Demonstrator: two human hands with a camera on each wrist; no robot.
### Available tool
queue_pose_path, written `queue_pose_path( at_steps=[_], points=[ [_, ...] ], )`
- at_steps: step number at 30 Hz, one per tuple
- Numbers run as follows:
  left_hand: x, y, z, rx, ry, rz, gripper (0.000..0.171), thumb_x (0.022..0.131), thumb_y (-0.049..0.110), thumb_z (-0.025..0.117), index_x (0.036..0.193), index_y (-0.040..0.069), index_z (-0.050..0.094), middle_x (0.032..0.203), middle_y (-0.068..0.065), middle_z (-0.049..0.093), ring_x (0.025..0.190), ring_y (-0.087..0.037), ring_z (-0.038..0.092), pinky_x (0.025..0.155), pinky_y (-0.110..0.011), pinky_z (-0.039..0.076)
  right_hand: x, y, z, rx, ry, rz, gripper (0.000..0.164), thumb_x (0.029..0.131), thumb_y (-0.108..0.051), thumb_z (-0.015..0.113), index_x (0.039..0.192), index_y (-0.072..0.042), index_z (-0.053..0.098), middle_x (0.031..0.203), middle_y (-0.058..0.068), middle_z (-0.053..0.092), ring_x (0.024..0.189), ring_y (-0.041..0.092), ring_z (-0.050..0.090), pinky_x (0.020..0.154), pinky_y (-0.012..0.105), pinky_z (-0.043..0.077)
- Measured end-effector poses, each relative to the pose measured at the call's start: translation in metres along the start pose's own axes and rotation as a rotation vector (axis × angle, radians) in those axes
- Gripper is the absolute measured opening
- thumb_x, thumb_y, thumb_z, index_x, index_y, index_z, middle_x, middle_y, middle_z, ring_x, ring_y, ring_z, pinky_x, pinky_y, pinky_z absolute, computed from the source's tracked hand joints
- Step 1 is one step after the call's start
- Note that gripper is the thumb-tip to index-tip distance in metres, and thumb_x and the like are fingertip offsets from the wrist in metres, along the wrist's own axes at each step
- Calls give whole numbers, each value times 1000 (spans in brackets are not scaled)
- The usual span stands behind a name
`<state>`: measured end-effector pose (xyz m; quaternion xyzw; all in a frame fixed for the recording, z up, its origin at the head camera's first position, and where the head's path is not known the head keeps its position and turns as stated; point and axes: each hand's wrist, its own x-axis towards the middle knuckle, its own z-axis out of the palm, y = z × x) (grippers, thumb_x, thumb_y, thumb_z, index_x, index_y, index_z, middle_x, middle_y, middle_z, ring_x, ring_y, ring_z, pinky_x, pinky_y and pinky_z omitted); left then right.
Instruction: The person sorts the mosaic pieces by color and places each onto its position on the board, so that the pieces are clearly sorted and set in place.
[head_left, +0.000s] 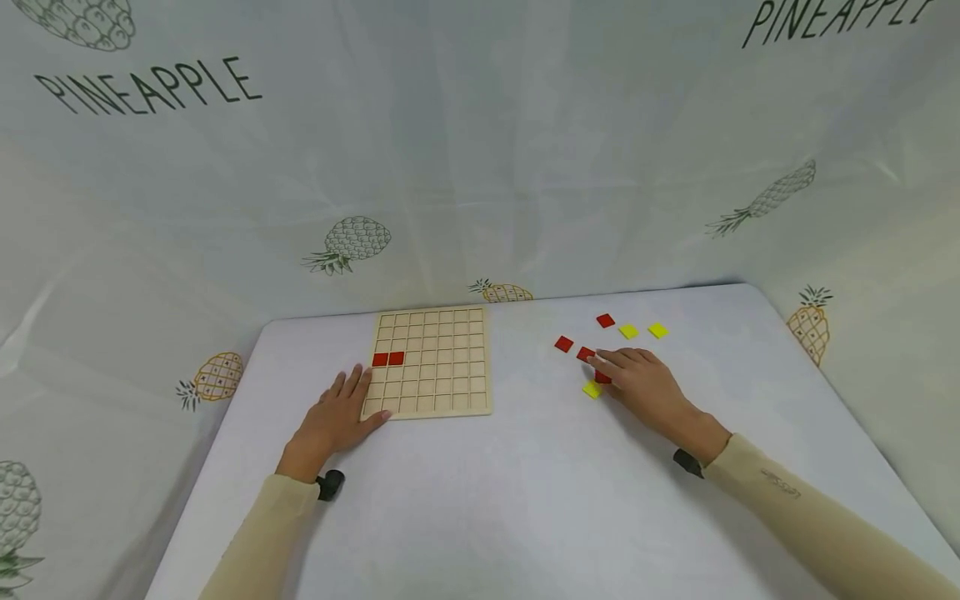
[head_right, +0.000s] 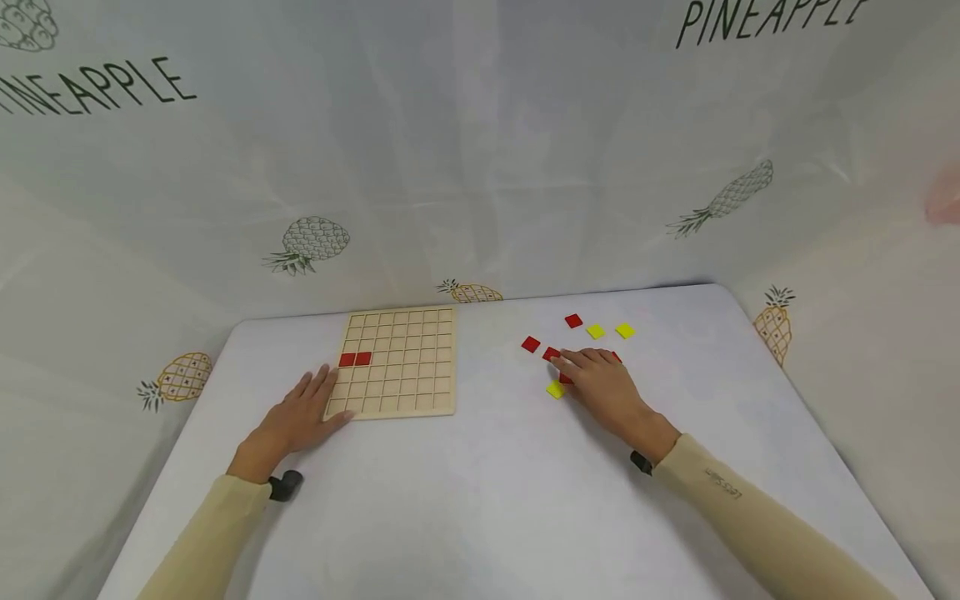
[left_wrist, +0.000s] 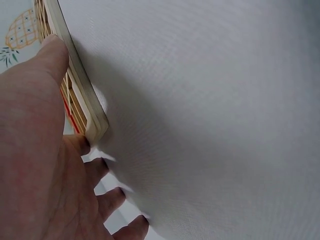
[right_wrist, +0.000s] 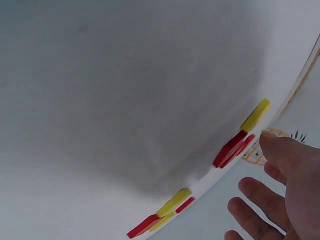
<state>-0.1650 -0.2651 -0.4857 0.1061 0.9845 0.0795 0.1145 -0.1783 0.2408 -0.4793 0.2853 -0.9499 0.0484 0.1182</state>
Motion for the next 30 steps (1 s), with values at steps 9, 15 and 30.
queue_pose_path(
  at_steps=[9, 15, 30],
  points=[
    [1, 1, -3, 6, -29, -9, 90, 106, 49, 58, 164, -9, 22, 171, -32, 17, 155, -57, 18, 120, -71, 28, -7, 12, 1, 50, -27, -25, 51, 83, -2, 89, 131, -2, 72, 127, 18, 74, 115, 40, 70, 100, 58, 55],
    [0, 3, -5, 7, -29, -3, 89, 107, 48, 58, 164, -10, 22, 171, -33, 18, 155, -58, 19, 120, -70, 28, -6, 12, 4, 80, -41, -39, 48, 84, -2, 88, 130, -2, 73, 126, 18, 75, 115, 39, 70, 97, 56, 58],
    [-1, 3, -5, 0, -29, -3, 90, 106, 49, 58, 164, -10, 21, 171, -33, 17, 155, -58, 18, 120, -71, 27, -1, 3, 6, 3, -27, -63, 29, 85, 2, 86, 113, -4, 81, 111, 11, 77, 105, 33, 69, 89, 48, 60]
  ],
)
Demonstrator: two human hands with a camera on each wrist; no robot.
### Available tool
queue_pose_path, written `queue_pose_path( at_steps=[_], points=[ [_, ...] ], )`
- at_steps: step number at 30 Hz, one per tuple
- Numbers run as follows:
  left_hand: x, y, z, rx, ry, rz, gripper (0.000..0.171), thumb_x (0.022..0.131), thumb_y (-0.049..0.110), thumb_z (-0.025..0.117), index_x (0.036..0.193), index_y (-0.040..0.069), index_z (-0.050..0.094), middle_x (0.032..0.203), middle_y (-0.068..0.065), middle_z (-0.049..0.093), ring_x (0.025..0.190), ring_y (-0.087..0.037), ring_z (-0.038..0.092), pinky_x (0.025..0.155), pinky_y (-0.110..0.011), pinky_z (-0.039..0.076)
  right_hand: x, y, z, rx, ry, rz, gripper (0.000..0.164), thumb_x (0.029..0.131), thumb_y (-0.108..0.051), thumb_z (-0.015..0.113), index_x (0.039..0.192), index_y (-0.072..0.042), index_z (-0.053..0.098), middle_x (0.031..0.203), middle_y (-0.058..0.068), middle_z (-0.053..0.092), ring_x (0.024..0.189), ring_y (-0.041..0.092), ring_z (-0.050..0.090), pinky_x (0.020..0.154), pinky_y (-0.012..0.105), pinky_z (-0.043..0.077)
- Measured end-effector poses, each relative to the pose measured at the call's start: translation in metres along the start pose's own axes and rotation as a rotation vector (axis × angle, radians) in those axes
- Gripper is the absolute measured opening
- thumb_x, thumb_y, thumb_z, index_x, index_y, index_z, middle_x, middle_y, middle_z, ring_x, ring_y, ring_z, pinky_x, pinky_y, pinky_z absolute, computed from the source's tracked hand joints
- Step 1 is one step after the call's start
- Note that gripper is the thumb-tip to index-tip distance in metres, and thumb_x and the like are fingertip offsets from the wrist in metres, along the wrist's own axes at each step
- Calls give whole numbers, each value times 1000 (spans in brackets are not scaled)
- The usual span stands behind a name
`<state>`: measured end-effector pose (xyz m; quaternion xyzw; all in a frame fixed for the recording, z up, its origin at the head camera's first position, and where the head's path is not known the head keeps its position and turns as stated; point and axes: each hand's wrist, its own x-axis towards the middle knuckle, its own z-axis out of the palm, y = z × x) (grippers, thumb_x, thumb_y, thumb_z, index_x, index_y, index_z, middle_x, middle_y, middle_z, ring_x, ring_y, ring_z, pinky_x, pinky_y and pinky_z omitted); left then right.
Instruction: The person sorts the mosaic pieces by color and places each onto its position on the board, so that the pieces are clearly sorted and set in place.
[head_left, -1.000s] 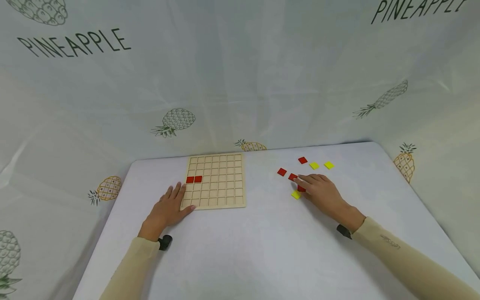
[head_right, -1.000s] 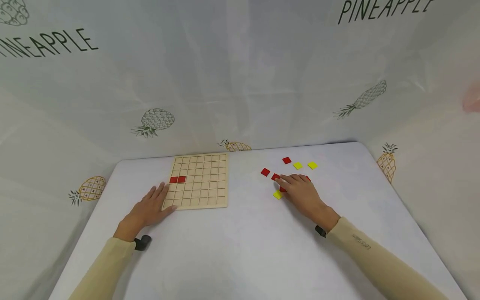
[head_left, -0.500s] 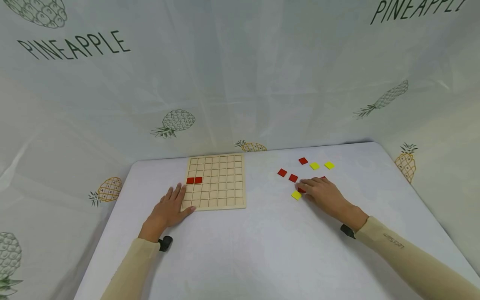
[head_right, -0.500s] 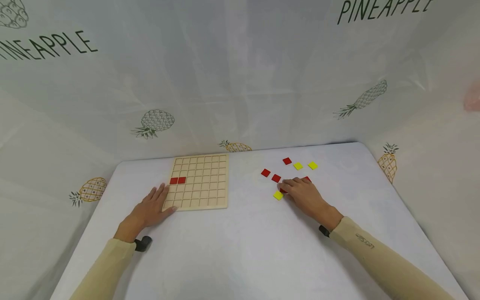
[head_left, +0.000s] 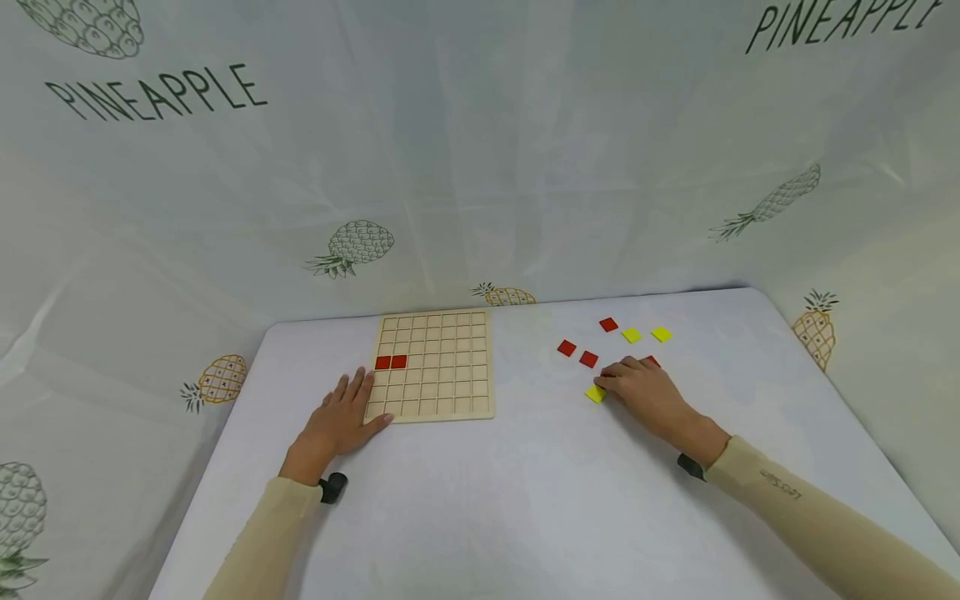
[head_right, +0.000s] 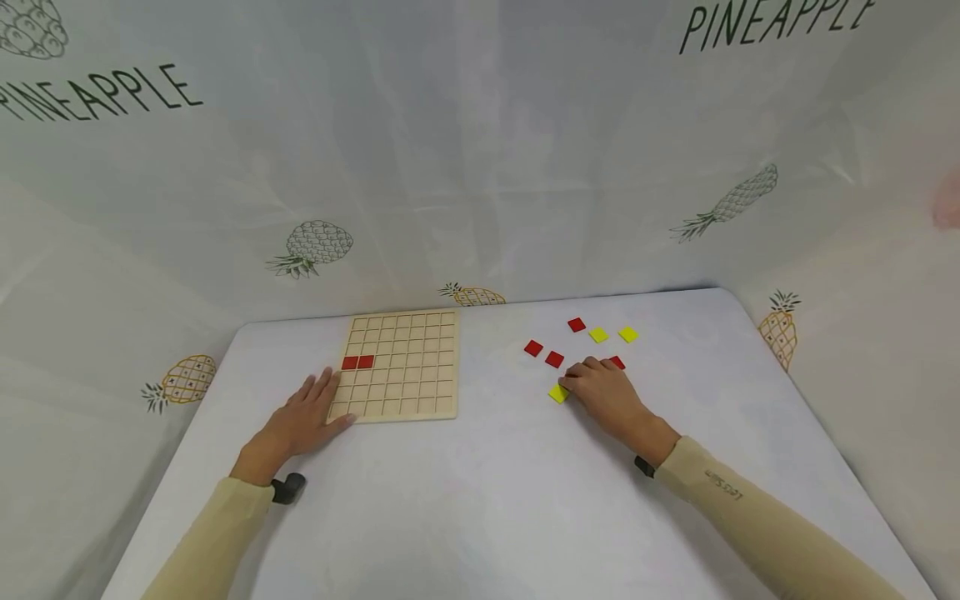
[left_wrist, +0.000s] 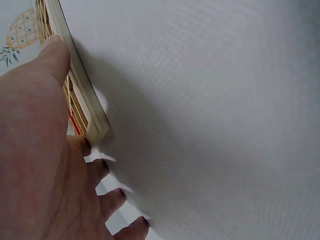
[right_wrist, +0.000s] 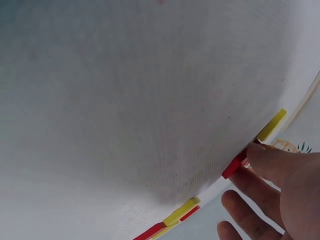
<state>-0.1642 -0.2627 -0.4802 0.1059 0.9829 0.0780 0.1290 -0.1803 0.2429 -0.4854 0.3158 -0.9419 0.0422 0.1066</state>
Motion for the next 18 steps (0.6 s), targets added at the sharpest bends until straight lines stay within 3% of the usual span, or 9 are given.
queue_pose_path(
  at_steps=[10, 18],
  points=[
    [-1, -3, 2, -9, 5, 3, 89, 106, 47, 59, 163, -10, 21, 171, -33, 17, 155, -58, 18, 121, -71, 25, 0, -3, 0, -31, 43, -9, 27, 81, 5, 87, 106, -5, 80, 99, 8, 75, 98, 31, 67, 85, 47, 59],
    [0, -4, 3, -6, 1, 1, 90, 106, 49, 58, 164, -10, 20, 171, -32, 15, 156, -57, 16, 122, -71, 24, -1, -1, -1, -58, 5, 7, 31, 82, 5, 87, 110, -7, 80, 105, 11, 75, 104, 34, 67, 88, 50, 60]
  ],
)
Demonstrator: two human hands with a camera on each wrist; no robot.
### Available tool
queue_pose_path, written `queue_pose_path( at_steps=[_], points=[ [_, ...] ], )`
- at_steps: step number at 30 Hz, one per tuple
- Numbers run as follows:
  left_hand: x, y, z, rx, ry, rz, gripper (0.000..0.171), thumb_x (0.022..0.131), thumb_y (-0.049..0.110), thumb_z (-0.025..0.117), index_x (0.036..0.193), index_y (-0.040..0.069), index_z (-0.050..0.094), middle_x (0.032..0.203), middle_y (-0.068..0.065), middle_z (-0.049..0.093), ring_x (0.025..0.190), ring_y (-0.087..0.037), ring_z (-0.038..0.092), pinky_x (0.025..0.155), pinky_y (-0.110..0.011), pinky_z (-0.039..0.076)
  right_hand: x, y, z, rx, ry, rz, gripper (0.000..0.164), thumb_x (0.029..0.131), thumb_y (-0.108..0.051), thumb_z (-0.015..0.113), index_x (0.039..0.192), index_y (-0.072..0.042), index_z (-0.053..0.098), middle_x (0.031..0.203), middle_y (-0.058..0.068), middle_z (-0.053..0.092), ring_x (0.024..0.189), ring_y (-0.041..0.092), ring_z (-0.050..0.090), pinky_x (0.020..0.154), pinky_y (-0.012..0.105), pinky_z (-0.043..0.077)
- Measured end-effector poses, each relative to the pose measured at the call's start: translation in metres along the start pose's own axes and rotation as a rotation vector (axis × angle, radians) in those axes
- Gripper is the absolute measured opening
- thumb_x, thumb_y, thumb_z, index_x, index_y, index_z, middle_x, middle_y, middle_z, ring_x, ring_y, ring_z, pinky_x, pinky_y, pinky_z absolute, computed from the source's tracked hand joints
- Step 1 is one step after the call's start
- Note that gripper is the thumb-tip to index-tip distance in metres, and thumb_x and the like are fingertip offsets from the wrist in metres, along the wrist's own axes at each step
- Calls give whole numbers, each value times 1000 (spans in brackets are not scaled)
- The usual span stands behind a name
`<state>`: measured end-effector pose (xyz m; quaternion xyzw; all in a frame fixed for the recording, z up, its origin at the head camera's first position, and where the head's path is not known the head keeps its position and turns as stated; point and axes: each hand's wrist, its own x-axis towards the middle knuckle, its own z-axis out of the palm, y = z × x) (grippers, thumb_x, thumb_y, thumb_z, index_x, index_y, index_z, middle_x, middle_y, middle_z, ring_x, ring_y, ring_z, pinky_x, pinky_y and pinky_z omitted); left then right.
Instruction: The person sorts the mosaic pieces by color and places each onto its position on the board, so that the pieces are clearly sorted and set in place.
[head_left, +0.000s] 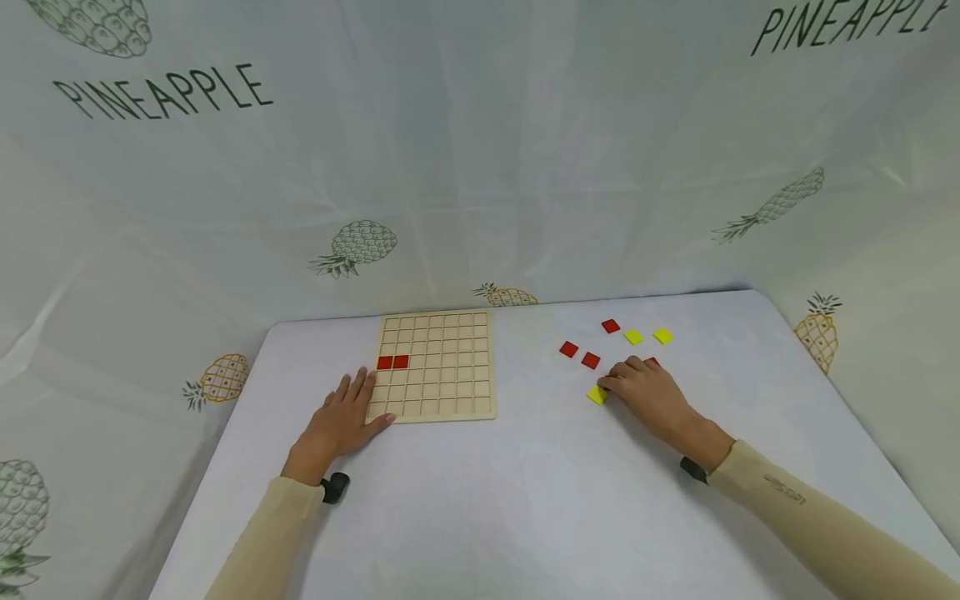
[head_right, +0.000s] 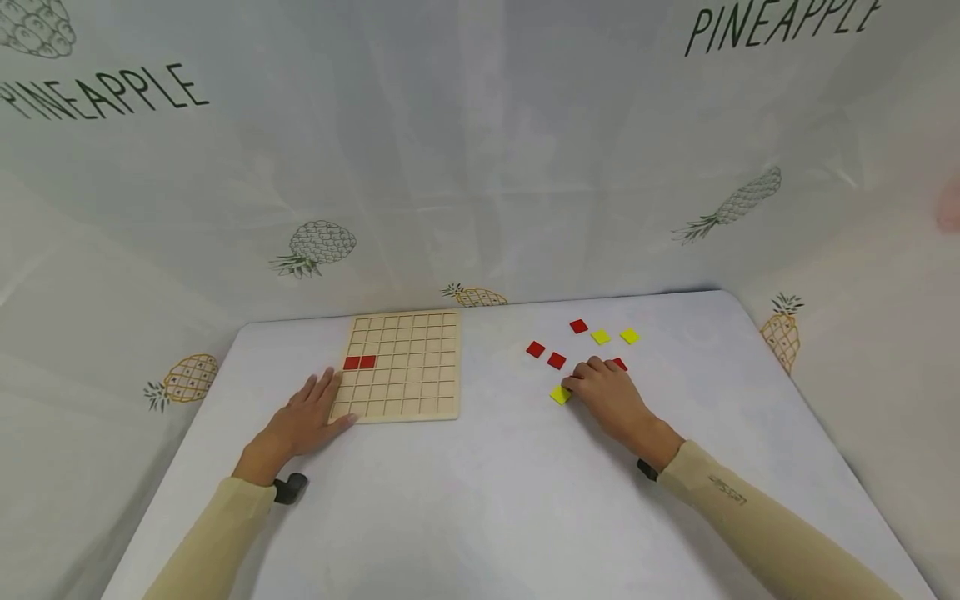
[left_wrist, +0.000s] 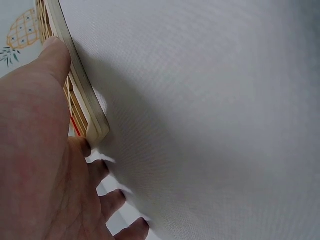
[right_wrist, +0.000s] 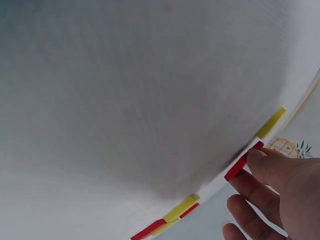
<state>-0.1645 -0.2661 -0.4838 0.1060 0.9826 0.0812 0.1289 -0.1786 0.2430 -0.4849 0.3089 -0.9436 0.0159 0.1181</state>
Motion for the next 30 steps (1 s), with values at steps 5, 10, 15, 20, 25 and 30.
queue_pose_path(
  at_steps=[5, 10, 15, 20, 25, 30],
  points=[
    [-1, 1, -1, -7, 1, 5, 90, 107, 48, 57, 164, -10, 20, 171, -33, 15, 156, -58, 16, 121, -71, 24, 4, 1, -6, -13, 12, -2, 35, 79, 6, 89, 112, -6, 81, 108, 12, 75, 106, 35, 67, 91, 53, 59],
    [1, -1, 0, -4, 2, 5, 90, 107, 48, 57, 164, -10, 19, 171, -32, 15, 156, -57, 15, 122, -71, 24, 13, -1, -12, -9, 40, -20, 39, 77, 5, 91, 114, -4, 81, 109, 13, 76, 106, 35, 67, 93, 52, 59],
    [3, -2, 3, 5, -2, 3, 90, 108, 49, 55, 164, -9, 17, 172, -31, 13, 157, -57, 13, 122, -70, 23, 24, -6, -17, 16, 83, -55, 38, 77, 4, 91, 113, -4, 80, 106, 12, 76, 104, 33, 67, 91, 48, 61],
    [2, 0, 1, -9, -3, -4, 91, 107, 49, 57, 164, -10, 19, 172, -32, 14, 156, -57, 14, 122, -71, 23, 38, -16, -18, 68, 131, -105, 35, 77, 5, 91, 110, -3, 80, 103, 11, 75, 102, 33, 68, 89, 47, 61],
    [0, 2, 0, 1, -6, -8, 89, 107, 48, 57, 164, -10, 19, 171, -32, 15, 156, -57, 16, 122, -71, 24, 56, -28, -16, 82, 171, -139, 31, 80, 2, 90, 108, -4, 80, 102, 11, 76, 97, 32, 69, 84, 44, 61],
    [1, 1, 1, 9, -4, -3, 89, 107, 48, 57, 164, -10, 20, 172, -32, 15, 156, -57, 16, 122, -70, 25, 76, -45, -16, 75, 171, -152, 30, 83, -3, 89, 112, -7, 82, 104, 8, 77, 99, 30, 69, 87, 43, 61]
  ],
)
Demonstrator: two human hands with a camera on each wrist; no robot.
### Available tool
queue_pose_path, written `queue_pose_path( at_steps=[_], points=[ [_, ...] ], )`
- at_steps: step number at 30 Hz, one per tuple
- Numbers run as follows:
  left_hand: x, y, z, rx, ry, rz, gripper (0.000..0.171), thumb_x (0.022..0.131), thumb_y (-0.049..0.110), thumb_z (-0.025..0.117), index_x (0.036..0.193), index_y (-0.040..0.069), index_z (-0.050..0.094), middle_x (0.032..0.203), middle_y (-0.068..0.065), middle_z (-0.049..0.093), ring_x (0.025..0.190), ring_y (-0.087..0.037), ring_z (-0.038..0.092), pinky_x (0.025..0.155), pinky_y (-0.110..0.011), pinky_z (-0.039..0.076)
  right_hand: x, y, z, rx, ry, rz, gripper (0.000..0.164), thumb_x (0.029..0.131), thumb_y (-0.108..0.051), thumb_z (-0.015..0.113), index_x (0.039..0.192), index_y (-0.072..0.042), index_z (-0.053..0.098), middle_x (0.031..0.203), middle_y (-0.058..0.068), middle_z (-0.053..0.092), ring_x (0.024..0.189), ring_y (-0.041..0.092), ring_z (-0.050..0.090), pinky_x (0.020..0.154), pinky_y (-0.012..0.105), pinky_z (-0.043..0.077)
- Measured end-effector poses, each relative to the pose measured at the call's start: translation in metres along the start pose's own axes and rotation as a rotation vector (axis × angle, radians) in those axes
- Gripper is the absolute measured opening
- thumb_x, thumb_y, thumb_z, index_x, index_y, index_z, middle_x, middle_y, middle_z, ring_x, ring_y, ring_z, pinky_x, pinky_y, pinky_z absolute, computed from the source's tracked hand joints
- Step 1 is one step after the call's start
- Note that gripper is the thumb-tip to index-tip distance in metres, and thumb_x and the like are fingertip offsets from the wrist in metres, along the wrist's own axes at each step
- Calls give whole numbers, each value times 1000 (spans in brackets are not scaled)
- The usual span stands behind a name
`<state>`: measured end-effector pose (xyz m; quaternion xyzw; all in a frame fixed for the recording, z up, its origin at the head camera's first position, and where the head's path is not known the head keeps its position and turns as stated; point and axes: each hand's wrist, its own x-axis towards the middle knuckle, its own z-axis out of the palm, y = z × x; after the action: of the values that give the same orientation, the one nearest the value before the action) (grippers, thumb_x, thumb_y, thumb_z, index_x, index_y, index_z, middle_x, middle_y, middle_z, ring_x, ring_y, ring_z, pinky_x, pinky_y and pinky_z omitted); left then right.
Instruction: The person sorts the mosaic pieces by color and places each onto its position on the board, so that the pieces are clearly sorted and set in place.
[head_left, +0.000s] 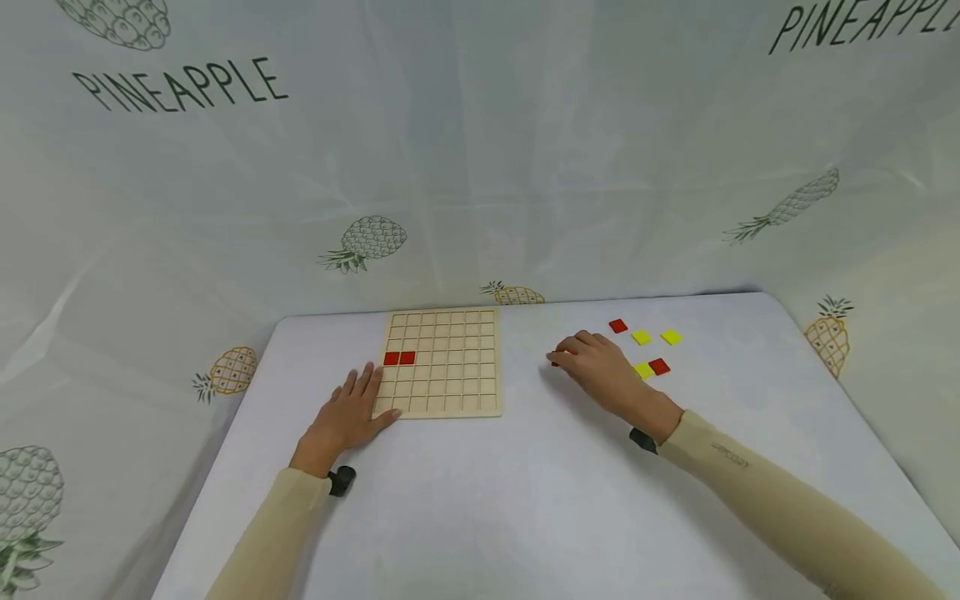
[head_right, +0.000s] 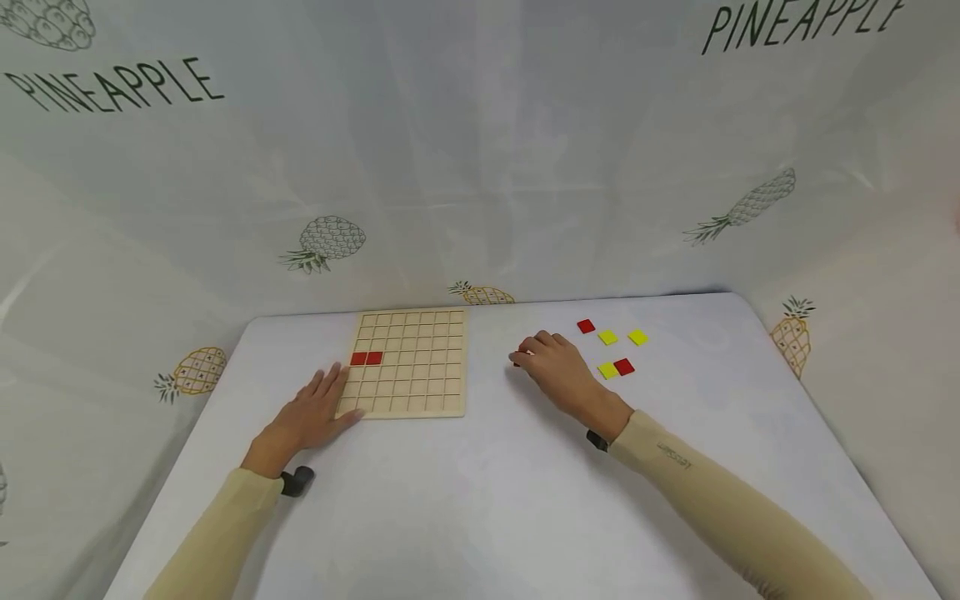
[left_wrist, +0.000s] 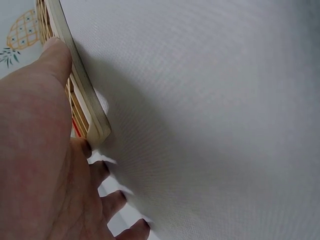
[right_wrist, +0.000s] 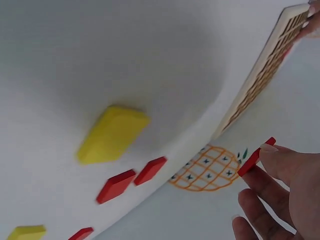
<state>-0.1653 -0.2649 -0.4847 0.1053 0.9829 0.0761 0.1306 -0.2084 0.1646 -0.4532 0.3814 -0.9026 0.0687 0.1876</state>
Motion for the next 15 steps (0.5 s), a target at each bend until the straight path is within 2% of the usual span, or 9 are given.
queue_pose_path(
  at_steps=[5, 15],
  points=[
    [1, -3, 2, 11, 8, 6, 89, 107, 48, 57, 164, -10, 20, 172, -32, 15, 156, -57, 16, 122, -70, 25, 22, -14, 4, -5, -36, 5, 30, 86, -8, 88, 116, -10, 82, 108, 6, 77, 103, 28, 69, 89, 41, 60],
    [3, -3, 3, -8, -10, -15, 90, 107, 49, 56, 165, -8, 18, 173, -30, 12, 157, -55, 14, 123, -70, 22, 58, -36, 22, 37, 18, -44, 28, 87, -8, 87, 114, -11, 82, 106, 5, 77, 102, 26, 69, 88, 39, 61]
  ],
)
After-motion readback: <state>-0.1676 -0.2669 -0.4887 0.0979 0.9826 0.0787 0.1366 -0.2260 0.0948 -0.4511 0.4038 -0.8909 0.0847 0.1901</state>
